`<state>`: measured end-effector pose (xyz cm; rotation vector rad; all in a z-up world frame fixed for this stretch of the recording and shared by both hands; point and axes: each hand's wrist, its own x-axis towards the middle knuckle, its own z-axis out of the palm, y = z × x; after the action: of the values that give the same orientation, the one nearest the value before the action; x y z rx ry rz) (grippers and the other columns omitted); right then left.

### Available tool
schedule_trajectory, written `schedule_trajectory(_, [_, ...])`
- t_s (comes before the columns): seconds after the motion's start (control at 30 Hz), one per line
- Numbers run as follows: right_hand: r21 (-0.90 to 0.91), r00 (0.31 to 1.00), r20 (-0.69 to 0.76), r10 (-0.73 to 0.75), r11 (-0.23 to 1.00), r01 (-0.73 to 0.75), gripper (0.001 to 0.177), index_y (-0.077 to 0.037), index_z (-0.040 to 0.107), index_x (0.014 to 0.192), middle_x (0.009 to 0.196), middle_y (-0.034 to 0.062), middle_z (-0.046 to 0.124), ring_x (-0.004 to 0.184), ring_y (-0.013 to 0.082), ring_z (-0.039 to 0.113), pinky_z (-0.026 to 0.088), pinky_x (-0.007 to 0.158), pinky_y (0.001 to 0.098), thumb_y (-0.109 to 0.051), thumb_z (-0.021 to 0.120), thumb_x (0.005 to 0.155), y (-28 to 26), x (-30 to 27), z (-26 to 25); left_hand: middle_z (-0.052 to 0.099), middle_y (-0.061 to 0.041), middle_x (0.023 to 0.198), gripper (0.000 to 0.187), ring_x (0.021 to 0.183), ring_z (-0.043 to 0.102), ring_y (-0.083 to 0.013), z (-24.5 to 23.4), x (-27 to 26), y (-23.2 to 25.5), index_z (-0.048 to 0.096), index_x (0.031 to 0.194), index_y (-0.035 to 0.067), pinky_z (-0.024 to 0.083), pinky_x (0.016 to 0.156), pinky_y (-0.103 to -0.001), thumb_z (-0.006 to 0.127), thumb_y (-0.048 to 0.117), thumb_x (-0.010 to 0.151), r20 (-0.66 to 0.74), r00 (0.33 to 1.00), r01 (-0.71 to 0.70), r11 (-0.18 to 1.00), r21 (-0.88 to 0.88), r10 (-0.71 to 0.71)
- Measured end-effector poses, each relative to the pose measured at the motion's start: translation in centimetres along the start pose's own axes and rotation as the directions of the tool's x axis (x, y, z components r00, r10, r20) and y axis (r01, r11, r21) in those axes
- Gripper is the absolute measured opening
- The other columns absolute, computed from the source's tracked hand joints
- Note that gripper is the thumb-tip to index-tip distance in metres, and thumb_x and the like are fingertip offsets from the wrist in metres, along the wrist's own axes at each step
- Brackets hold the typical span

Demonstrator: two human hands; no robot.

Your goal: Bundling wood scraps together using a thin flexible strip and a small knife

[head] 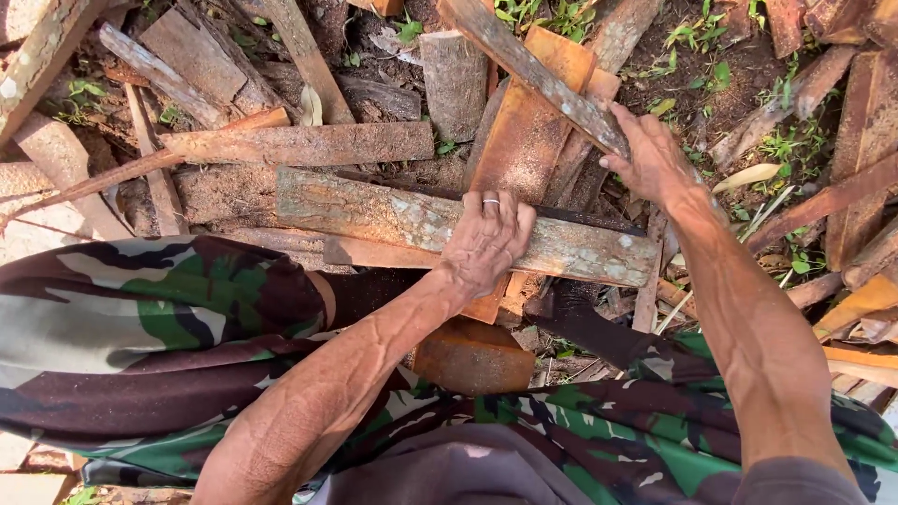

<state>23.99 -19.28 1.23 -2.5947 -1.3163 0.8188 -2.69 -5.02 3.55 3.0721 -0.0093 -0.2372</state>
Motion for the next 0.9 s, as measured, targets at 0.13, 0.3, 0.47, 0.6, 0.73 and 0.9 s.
schedule_trajectory(0.13, [0.096,0.999,-0.027,-0.018,0.995,0.02,0.075,-0.006,0.036,0.161,0.116,0.0284,0.049,0.106,0.0416,0.052,0.047,0.088,0.0546,-0.005,0.072,0.095,-0.5,-0.6,-0.3,0.065,-0.024,0.092,0.05,0.089,0.067,-0.0366,0.0,-0.7,0.4,0.053,0.109,0.0,0.051,0.08,-0.05,0.078,0.026,0.075,-0.027,0.999,-0.037,0.997,0.069,0.039])
schedule_trajectory(0.3, [0.288,0.996,-0.077,-0.053,0.955,0.073,0.061,0.001,0.053,0.153,0.119,0.0263,0.041,0.109,0.0393,0.051,0.053,0.079,0.0461,-0.004,0.074,0.096,2.4,-1.4,-0.1,0.064,-0.024,0.09,0.055,0.086,0.064,-0.0363,-1.7,-1.5,-0.2,0.053,0.107,0.001,0.049,0.076,-0.049,0.081,0.029,0.069,-0.041,0.999,-0.026,0.999,0.018,0.027])
schedule_trajectory(0.47, [0.34,0.986,0.085,-0.144,0.934,0.107,0.068,-0.003,0.053,0.151,0.118,0.0278,0.049,0.106,0.0389,0.051,0.048,0.083,0.0506,-0.019,0.077,0.089,0.9,-2.1,-2.1,0.064,-0.026,0.094,0.051,0.089,0.065,-0.0372,-3.1,-2.1,-0.2,0.056,0.109,0.001,0.048,0.077,-0.049,0.081,0.026,0.072,-0.09,0.996,-0.019,0.997,0.077,0.026])
schedule_trajectory(0.6, [0.498,0.942,0.292,-0.165,0.867,-0.003,0.067,-0.002,0.058,0.142,0.123,0.0302,0.055,0.11,0.0409,0.053,0.046,0.088,0.0536,-0.021,0.079,0.081,-4.5,-2.8,-3.0,0.066,-0.026,0.099,0.045,0.093,0.065,-0.0363,-4.3,-3.0,0.2,0.057,0.11,0.003,0.048,0.08,-0.048,0.079,0.025,0.077,-0.153,0.988,0.039,0.994,0.105,-0.023])
schedule_trajectory(0.73, [0.497,0.877,0.408,-0.255,0.867,0.021,0.071,-0.009,0.057,0.145,0.118,0.0209,0.058,0.111,0.0343,0.053,0.045,0.096,0.0539,-0.027,0.08,0.08,-5.7,-2.7,-3.2,0.064,-0.028,0.105,0.042,0.101,0.063,-0.0393,-4.0,-3.4,0.7,0.055,0.112,0.003,0.044,0.083,-0.051,0.074,0.022,0.08,-0.137,0.99,0.051,0.994,0.096,-0.037])
schedule_trajectory(0.9, [0.482,0.801,0.535,-0.269,0.876,-0.027,0.067,-0.014,0.059,0.145,0.121,0.0238,0.064,0.129,0.0439,0.051,0.032,0.114,0.0649,-0.036,0.074,0.083,-7.9,-3.2,-5.7,0.065,-0.023,0.102,0.037,0.099,0.061,-0.0365,-2.3,-3.4,1.3,0.056,0.112,0.004,0.042,0.083,-0.051,0.072,0.019,0.082,-0.151,0.987,0.073,0.995,0.069,-0.061])
